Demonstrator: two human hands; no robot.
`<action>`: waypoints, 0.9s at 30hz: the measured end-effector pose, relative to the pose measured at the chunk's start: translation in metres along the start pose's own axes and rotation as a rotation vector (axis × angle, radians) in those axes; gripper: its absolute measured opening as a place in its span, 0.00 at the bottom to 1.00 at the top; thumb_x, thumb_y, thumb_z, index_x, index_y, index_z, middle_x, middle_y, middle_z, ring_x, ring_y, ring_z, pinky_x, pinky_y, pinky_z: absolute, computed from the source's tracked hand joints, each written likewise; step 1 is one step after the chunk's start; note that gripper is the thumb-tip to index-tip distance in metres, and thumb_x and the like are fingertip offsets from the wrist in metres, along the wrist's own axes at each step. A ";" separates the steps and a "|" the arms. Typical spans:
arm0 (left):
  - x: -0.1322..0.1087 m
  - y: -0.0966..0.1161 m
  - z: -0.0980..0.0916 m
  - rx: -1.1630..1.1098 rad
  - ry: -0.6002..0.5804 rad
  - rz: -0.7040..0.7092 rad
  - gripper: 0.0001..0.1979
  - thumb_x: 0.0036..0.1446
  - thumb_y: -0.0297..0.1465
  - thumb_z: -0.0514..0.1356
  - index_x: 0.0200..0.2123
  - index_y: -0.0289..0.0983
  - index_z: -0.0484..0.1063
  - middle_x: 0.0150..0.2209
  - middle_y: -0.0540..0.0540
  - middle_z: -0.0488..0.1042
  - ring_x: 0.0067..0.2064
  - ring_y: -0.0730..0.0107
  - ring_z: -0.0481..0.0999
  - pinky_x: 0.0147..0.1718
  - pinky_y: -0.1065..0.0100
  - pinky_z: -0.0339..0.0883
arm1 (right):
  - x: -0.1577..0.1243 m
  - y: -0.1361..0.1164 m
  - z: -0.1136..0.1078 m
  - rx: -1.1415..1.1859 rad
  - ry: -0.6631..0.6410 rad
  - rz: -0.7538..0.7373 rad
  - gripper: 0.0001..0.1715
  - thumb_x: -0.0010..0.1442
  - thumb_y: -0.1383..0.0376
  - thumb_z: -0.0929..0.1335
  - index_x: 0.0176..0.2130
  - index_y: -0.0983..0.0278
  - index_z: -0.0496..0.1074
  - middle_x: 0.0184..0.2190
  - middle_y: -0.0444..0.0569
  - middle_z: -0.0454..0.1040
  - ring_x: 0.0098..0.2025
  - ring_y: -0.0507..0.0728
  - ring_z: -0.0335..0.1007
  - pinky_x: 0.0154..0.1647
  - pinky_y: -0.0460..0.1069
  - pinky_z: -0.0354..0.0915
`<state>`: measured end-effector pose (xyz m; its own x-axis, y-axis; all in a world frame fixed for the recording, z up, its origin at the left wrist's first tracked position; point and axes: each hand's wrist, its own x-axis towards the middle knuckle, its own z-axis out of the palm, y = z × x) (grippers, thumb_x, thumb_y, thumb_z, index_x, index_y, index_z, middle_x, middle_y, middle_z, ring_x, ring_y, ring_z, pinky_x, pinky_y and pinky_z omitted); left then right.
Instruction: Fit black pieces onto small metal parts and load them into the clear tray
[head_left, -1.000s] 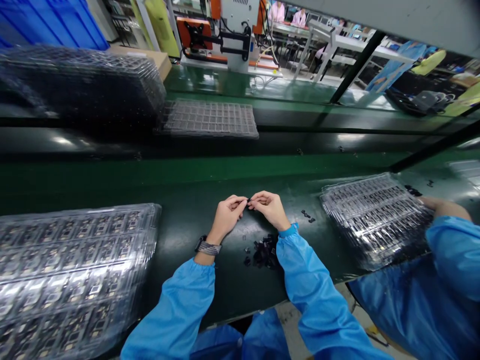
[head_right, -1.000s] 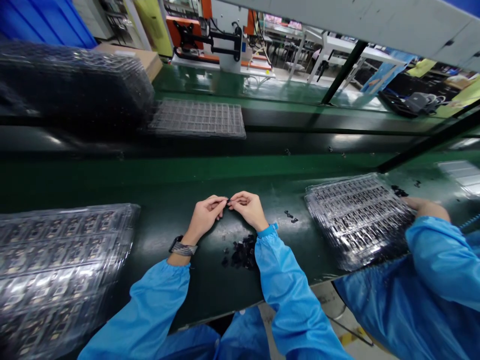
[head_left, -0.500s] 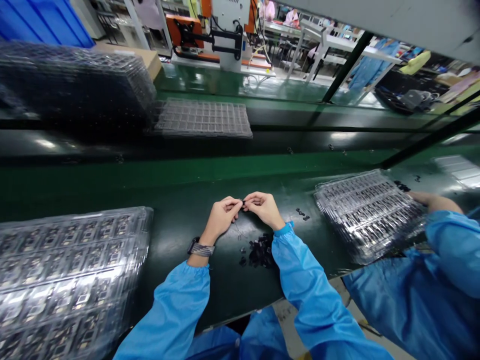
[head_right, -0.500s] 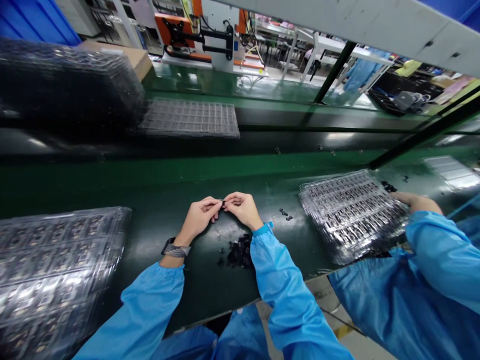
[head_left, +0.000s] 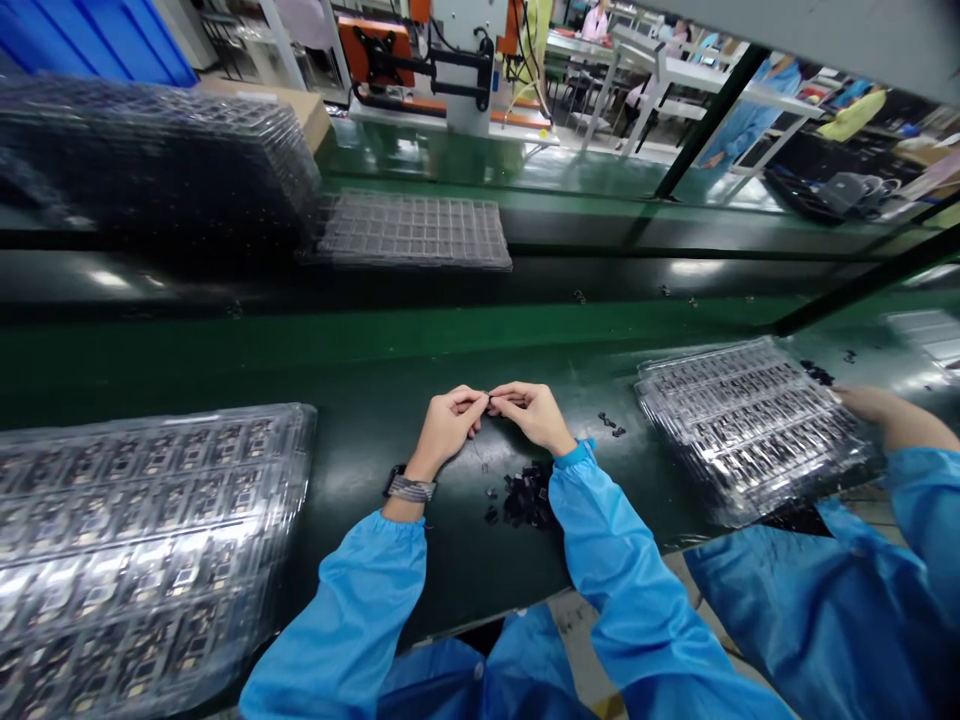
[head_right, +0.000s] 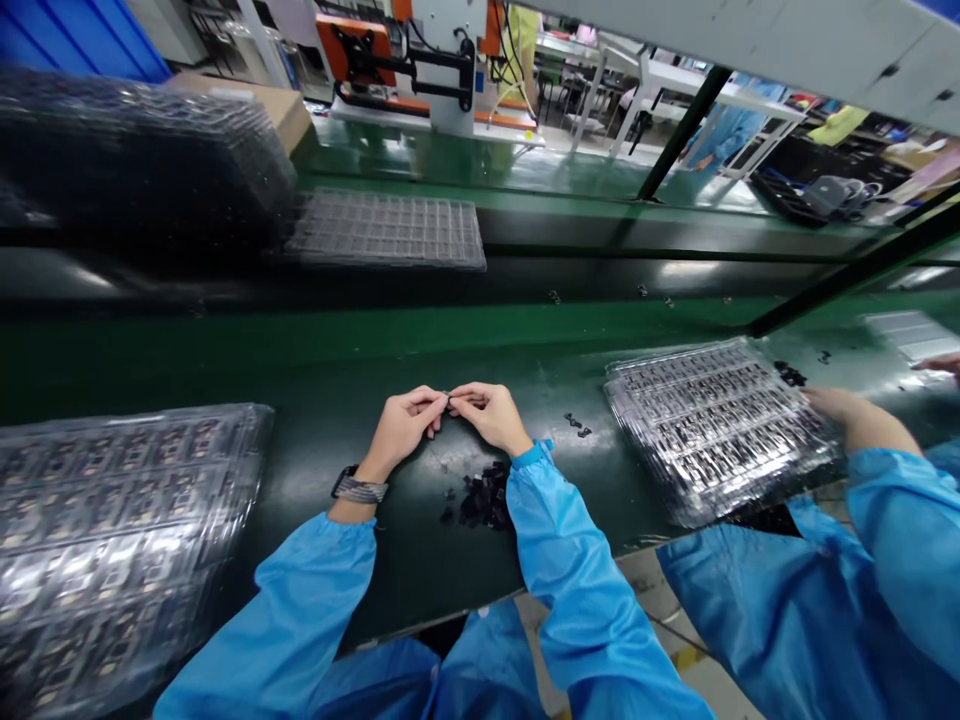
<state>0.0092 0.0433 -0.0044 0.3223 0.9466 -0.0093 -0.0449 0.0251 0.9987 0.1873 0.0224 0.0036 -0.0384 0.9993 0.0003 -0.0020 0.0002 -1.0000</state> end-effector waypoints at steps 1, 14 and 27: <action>0.000 0.000 0.000 -0.001 0.002 0.003 0.18 0.56 0.46 0.68 0.31 0.34 0.80 0.22 0.49 0.70 0.20 0.75 0.68 0.19 0.72 0.62 | 0.000 0.000 0.000 0.009 -0.005 0.004 0.14 0.54 0.57 0.78 0.37 0.64 0.83 0.31 0.50 0.84 0.33 0.58 0.83 0.39 0.52 0.76; 0.000 -0.002 0.000 0.026 0.004 0.014 0.18 0.56 0.46 0.68 0.32 0.34 0.80 0.25 0.49 0.71 0.21 0.76 0.69 0.19 0.73 0.63 | 0.001 0.001 -0.008 0.009 -0.055 0.048 0.20 0.55 0.53 0.78 0.39 0.64 0.80 0.32 0.51 0.85 0.36 0.59 0.84 0.39 0.51 0.75; 0.000 0.000 0.000 0.010 0.009 0.010 0.18 0.55 0.45 0.69 0.33 0.34 0.80 0.24 0.49 0.71 0.21 0.75 0.69 0.19 0.73 0.64 | 0.002 0.002 -0.011 0.117 -0.007 0.069 0.18 0.54 0.54 0.78 0.39 0.63 0.78 0.33 0.51 0.85 0.33 0.58 0.83 0.35 0.50 0.73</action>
<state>0.0090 0.0435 -0.0039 0.3136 0.9496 0.0008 -0.0387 0.0119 0.9992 0.1985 0.0248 0.0016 -0.0496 0.9964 -0.0681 -0.1157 -0.0734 -0.9906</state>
